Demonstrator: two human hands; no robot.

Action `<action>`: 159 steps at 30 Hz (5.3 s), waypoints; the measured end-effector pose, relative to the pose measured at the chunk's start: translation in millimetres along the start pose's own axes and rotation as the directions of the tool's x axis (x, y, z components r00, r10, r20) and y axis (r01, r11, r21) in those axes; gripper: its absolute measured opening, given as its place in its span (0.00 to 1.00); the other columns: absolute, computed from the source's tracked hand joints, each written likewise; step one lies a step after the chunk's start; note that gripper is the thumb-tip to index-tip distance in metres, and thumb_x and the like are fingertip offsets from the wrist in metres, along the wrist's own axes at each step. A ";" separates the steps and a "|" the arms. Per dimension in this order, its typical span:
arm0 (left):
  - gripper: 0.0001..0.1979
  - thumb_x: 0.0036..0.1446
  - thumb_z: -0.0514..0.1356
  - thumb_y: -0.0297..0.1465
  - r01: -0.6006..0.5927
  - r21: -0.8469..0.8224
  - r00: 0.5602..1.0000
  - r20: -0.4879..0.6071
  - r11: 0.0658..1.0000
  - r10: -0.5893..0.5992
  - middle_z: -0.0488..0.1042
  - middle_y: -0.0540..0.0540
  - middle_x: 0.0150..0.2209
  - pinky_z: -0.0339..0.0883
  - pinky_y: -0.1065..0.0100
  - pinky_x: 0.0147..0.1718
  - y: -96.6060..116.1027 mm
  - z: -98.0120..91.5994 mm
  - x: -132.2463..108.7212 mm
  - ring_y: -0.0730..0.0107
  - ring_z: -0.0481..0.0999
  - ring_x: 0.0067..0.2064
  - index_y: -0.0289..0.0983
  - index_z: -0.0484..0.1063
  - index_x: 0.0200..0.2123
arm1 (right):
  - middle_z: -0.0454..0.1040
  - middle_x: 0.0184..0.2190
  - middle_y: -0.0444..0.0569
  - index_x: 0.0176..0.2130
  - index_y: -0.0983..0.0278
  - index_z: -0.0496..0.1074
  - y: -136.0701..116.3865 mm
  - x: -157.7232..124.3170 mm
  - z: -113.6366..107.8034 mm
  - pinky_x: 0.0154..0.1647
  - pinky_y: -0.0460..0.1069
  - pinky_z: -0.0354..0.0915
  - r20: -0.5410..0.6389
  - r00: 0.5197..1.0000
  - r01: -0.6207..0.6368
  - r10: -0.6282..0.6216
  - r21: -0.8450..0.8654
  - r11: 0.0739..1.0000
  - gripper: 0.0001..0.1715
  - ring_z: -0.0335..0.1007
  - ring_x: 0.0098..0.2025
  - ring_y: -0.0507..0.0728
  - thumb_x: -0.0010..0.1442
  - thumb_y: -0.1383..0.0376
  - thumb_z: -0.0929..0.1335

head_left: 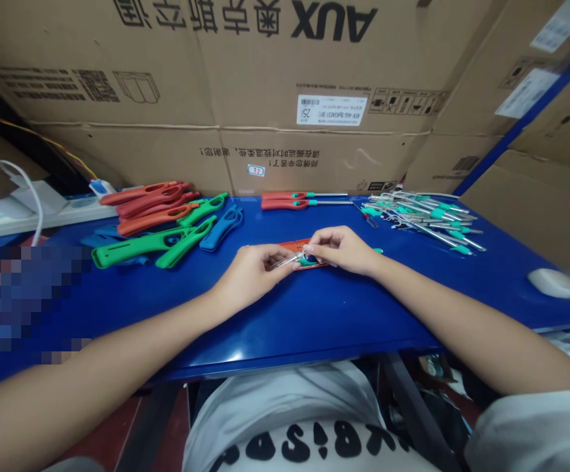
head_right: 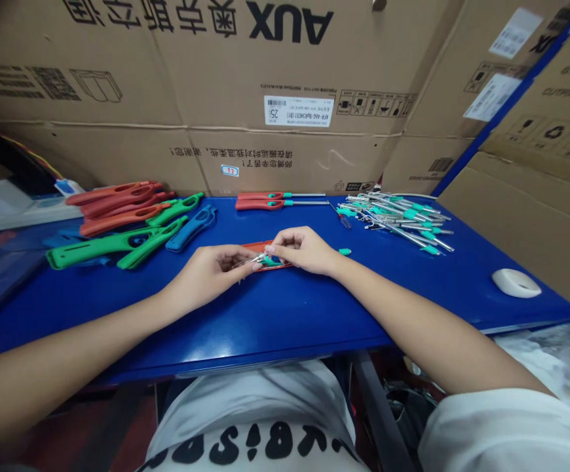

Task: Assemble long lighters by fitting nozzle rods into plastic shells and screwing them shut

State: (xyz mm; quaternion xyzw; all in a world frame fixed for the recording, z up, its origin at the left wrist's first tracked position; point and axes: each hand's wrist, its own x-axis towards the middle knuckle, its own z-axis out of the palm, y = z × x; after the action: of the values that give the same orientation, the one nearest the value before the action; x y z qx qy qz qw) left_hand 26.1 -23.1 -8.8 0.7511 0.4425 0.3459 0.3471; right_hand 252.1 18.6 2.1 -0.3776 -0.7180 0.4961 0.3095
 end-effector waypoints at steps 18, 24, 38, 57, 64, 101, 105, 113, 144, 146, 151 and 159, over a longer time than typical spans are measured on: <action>0.18 0.61 0.62 0.44 0.026 -0.063 0.999 -0.021 0.998 -0.027 0.83 0.44 0.34 0.66 0.68 0.32 5.8 9.7 1.2 0.65 0.76 0.32 0.35 0.82 0.38 | 0.69 0.19 0.41 0.28 0.66 0.72 2.4 1.3 7.2 0.24 0.45 0.57 -0.012 1.000 -0.006 0.006 0.049 0.999 0.27 0.60 0.22 0.47 0.48 0.46 0.78; 0.16 0.65 0.60 0.42 -0.106 0.171 0.994 0.026 0.980 0.103 0.81 0.44 0.39 0.67 0.67 0.36 10.0 -11.8 2.1 0.66 0.76 0.35 0.39 0.83 0.43 | 0.76 0.28 0.45 0.35 0.66 0.76 4.1 3.8 -3.2 0.22 0.45 0.56 0.000 0.998 0.066 -0.066 0.054 0.996 0.26 0.57 0.19 0.45 0.60 0.44 0.71; 0.13 0.61 0.64 0.41 -0.137 0.321 0.990 0.072 0.937 0.120 0.77 0.46 0.37 0.66 0.66 0.36 -1.2 -9.2 3.4 0.65 0.75 0.35 0.37 0.75 0.39 | 0.76 0.30 0.46 0.42 0.66 0.78 11.9 5.7 -11.0 0.34 0.48 0.64 -0.094 0.993 0.071 -0.078 -0.079 0.994 0.24 0.68 0.31 0.52 0.60 0.48 0.71; 0.08 0.61 0.67 0.34 -0.185 0.330 0.983 0.076 0.926 0.170 0.78 0.45 0.32 0.63 0.69 0.32 7.2 -11.0 1.5 0.70 0.73 0.30 0.38 0.85 0.38 | 0.72 0.40 0.50 0.44 0.63 0.77 16.5 2.3 2.0 0.40 0.51 0.69 -0.011 0.949 0.284 -0.314 -0.398 0.872 0.17 0.70 0.39 0.56 0.57 0.57 0.76; 0.08 0.61 0.67 0.35 -0.133 0.298 0.991 0.064 0.945 0.119 0.79 0.46 0.31 0.62 0.70 0.32 6.7 -12.1 1.1 0.71 0.73 0.29 0.37 0.85 0.36 | 0.72 0.40 0.51 0.45 0.63 0.77 19.7 2.8 1.0 0.43 0.53 0.71 0.000 0.941 0.304 -0.337 -0.429 0.850 0.17 0.72 0.42 0.57 0.58 0.58 0.75; 0.08 0.59 0.68 0.37 -0.113 0.285 0.992 0.079 0.952 0.094 0.79 0.48 0.30 0.62 0.71 0.29 8.8 -11.0 2.4 0.73 0.72 0.27 0.38 0.84 0.35 | 0.73 0.42 0.51 0.48 0.62 0.76 19.7 2.9 -2.2 0.44 0.53 0.69 0.110 0.919 0.383 -0.379 -0.482 0.788 0.17 0.71 0.43 0.57 0.60 0.58 0.74; 0.09 0.57 0.68 0.38 -0.062 0.281 0.998 0.048 0.958 0.050 0.79 0.48 0.30 0.63 0.71 0.28 8.0 -9.7 2.9 0.74 0.70 0.25 0.37 0.83 0.33 | 0.72 0.41 0.51 0.48 0.63 0.76 17.5 2.6 -3.7 0.39 0.51 0.68 0.122 0.926 0.373 -0.358 -0.449 0.812 0.16 0.69 0.38 0.55 0.62 0.59 0.73; 0.06 0.56 0.67 0.31 -0.073 0.319 0.997 0.051 0.945 0.060 0.81 0.47 0.32 0.65 0.71 0.29 11.7 -12.1 0.7 0.72 0.73 0.27 0.37 0.83 0.35 | 0.73 0.37 0.48 0.42 0.65 0.77 5.2 -2.4 -24.9 0.32 0.48 0.63 0.155 0.951 0.310 -0.269 -0.408 0.859 0.11 0.63 0.30 0.50 0.63 0.60 0.71; 0.24 0.65 0.51 0.21 -0.469 0.412 0.876 0.327 0.781 0.354 0.72 0.40 0.62 0.68 0.54 0.62 -1.5 -4.3 -3.3 0.58 0.73 0.62 0.40 0.70 0.62 | 0.74 0.27 0.45 0.38 0.64 0.78 -3.2 -9.3 -37.3 0.30 0.46 0.61 0.249 0.961 0.243 -0.117 -0.569 0.786 0.12 0.65 0.27 0.51 0.62 0.58 0.71; 0.24 0.65 0.51 0.21 -0.480 0.418 0.871 0.330 0.771 0.364 0.72 0.39 0.61 0.67 0.53 0.62 -1.7 -4.0 -3.0 0.57 0.72 0.62 0.39 0.71 0.61 | 0.78 0.32 0.47 0.38 0.64 0.78 -5.6 -9.9 -37.4 0.32 0.46 0.63 0.264 0.957 0.254 -0.119 -0.566 0.784 0.09 0.69 0.30 0.52 0.63 0.61 0.69; 0.23 0.65 0.51 0.21 -0.484 0.419 0.869 0.331 0.768 0.368 0.72 0.37 0.61 0.67 0.50 0.62 -2.1 -3.3 -2.9 0.55 0.72 0.62 0.37 0.72 0.61 | 0.80 0.39 0.50 0.39 0.64 0.77 -14.7 -12.9 -41.0 0.40 0.49 0.68 0.322 0.941 0.276 -0.100 -0.567 0.776 0.08 0.75 0.37 0.55 0.64 0.66 0.67; 0.23 0.66 0.51 0.22 -0.492 0.434 0.866 0.329 0.755 0.376 0.73 0.39 0.61 0.68 0.51 0.61 -2.6 -3.0 -3.3 0.56 0.72 0.62 0.39 0.71 0.61 | 0.81 0.36 0.48 0.38 0.63 0.77 -13.9 -13.1 -41.7 0.37 0.49 0.67 0.279 0.955 0.252 -0.099 -0.590 0.767 0.06 0.75 0.36 0.55 0.63 0.65 0.69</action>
State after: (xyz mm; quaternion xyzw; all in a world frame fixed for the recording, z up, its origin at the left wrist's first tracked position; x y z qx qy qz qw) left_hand 21.3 -24.6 -10.0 0.9309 0.2878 0.2035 0.0953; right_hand 289.9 24.3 27.5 -0.3285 -0.9040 0.2420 0.1279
